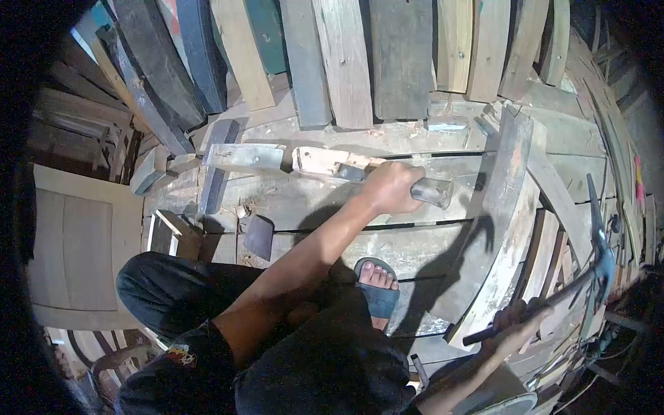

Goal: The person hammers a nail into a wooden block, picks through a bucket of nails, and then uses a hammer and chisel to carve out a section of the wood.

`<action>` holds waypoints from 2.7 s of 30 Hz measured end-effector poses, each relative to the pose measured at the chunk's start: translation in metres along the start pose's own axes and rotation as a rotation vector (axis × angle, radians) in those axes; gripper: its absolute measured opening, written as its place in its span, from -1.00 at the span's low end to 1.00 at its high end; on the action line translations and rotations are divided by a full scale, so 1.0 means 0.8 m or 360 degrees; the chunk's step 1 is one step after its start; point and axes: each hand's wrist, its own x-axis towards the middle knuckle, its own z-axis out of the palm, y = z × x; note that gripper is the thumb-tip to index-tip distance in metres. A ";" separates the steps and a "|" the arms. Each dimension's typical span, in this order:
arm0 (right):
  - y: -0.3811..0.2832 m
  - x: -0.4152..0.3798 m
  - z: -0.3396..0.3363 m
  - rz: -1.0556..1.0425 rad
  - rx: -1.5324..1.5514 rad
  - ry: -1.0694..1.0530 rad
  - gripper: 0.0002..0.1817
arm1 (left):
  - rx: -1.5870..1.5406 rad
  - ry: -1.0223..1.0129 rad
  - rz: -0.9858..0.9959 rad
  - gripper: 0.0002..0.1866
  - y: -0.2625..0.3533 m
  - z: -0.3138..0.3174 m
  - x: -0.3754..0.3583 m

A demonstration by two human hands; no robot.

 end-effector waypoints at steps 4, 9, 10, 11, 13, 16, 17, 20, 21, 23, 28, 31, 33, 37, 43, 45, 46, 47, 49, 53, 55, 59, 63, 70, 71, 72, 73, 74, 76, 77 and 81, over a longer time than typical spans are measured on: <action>0.026 -0.061 0.065 0.0221 0.0218 0.0298 -0.36 | -0.0046 0.0159 0.0063 -0.69 0.005 -0.007 -0.002; 0.071 -0.079 0.076 0.0312 -0.0755 -0.1209 -0.46 | 0.0170 -0.0229 -0.0402 -0.65 -0.043 -0.019 -0.021; 0.079 -0.076 0.073 0.0220 -0.0729 -0.1219 -0.48 | 0.0278 -0.0118 -0.0310 -0.65 -0.056 -0.027 -0.030; 0.089 -0.075 0.064 0.0143 -0.0713 -0.1232 -0.50 | 0.0379 -0.0018 -0.0230 -0.65 -0.066 -0.030 -0.044; 0.071 -0.080 0.052 0.0410 -0.0299 -0.1062 -0.55 | 0.0060 0.0289 0.0017 -0.65 -0.051 -0.061 -0.060; 0.028 -0.061 0.045 0.0446 -0.0133 -0.0704 -0.49 | -0.0277 0.0508 0.0277 -0.65 0.011 -0.099 -0.044; 0.011 -0.051 0.045 0.0344 -0.0110 -0.0740 -0.48 | -0.0379 0.0552 0.0352 -0.66 0.039 -0.101 -0.032; -0.004 -0.032 0.040 0.0207 -0.0208 -0.0315 -0.46 | -0.0582 0.0413 0.0448 -0.66 0.096 -0.102 -0.007; -0.004 -0.026 0.028 0.0184 -0.0219 -0.0321 -0.46 | -0.0613 0.0381 0.0451 -0.66 0.104 -0.093 0.002; -0.007 -0.021 0.015 0.0178 -0.0212 -0.0248 -0.47 | -0.0647 0.0339 0.0446 -0.65 0.111 -0.083 0.018; -0.001 -0.030 0.008 0.0228 -0.0331 -0.0142 -0.47 | -0.0728 0.0271 0.0332 -0.66 0.102 -0.077 0.041; 0.031 -0.013 -0.019 0.0319 -0.0296 -0.0491 -0.46 | -0.0569 0.0332 0.0397 -0.67 0.055 -0.075 0.056; 0.035 -0.020 -0.010 0.0366 -0.0302 -0.0381 -0.49 | -0.0531 0.0264 0.0336 -0.67 0.020 -0.074 0.054; 0.049 -0.016 -0.025 0.0399 -0.0301 -0.0522 -0.47 | -0.0546 0.0253 0.0190 -0.69 0.015 -0.061 0.060; 0.040 -0.014 -0.028 0.0445 -0.0301 -0.0565 -0.45 | -0.0531 0.0151 0.0169 -0.71 0.049 -0.071 0.067; 0.035 -0.016 -0.015 0.0449 -0.0311 -0.0553 -0.44 | -0.0496 0.0225 0.0224 -0.70 0.049 -0.068 0.066; 0.032 -0.020 -0.005 0.0430 -0.0287 -0.0517 -0.44 | -0.0479 0.0258 0.0248 -0.69 0.049 -0.066 0.064; 0.031 -0.023 -0.002 0.0434 -0.0291 -0.0516 -0.44 | -0.0474 0.0195 0.0213 -0.69 0.039 -0.065 0.062; 0.030 -0.026 0.003 0.0436 -0.0288 -0.0517 -0.45 | -0.0457 0.0072 0.0152 -0.68 0.008 -0.058 0.059; 0.038 -0.021 -0.008 0.0436 -0.0219 -0.0700 -0.46 | -0.0339 0.0176 0.0161 -0.68 0.004 -0.048 0.063; 0.023 -0.027 0.005 0.0430 -0.0287 -0.0620 -0.45 | -0.0425 0.0175 0.0158 -0.68 0.006 -0.057 0.062; 0.011 -0.011 0.011 0.0173 -0.0300 -0.0588 -0.45 | -0.0524 0.0350 0.0229 -0.65 0.014 -0.064 0.052; -0.009 -0.020 0.034 0.0217 -0.0260 -0.0602 -0.44 | -0.0528 0.0286 0.0193 -0.67 0.020 -0.060 0.064; 0.024 -0.029 0.030 0.0359 -0.0341 -0.0704 -0.48 | -0.0560 0.0290 0.0166 -0.65 0.037 -0.077 0.069; 0.025 -0.033 0.030 0.0366 -0.0345 -0.0745 -0.49 | -0.0530 0.0281 0.0139 -0.63 0.028 -0.076 0.066; 0.024 -0.038 0.033 0.0328 -0.0381 -0.0759 -0.51 | -0.0500 0.0271 0.0110 -0.60 0.017 -0.077 0.063; 0.025 -0.037 0.030 0.0335 -0.0382 -0.0751 -0.51 | -0.0464 0.0258 0.0077 -0.57 0.010 -0.075 0.060; 0.030 -0.035 0.026 0.0342 -0.0376 -0.0741 -0.52 | -0.0455 0.0129 -0.0035 -0.58 0.012 -0.078 0.059; 0.033 -0.032 0.019 0.0342 -0.0284 -0.0764 -0.50 | -0.0390 0.0187 0.0017 -0.57 0.009 -0.070 0.060; 0.033 -0.029 0.015 0.0353 -0.0306 -0.0747 -0.50 | -0.0355 0.0218 0.0048 -0.57 0.009 -0.066 0.061; 0.019 -0.021 0.009 0.0326 -0.0360 -0.0752 -0.46 | -0.0370 0.0169 0.0093 -0.70 0.009 -0.050 0.055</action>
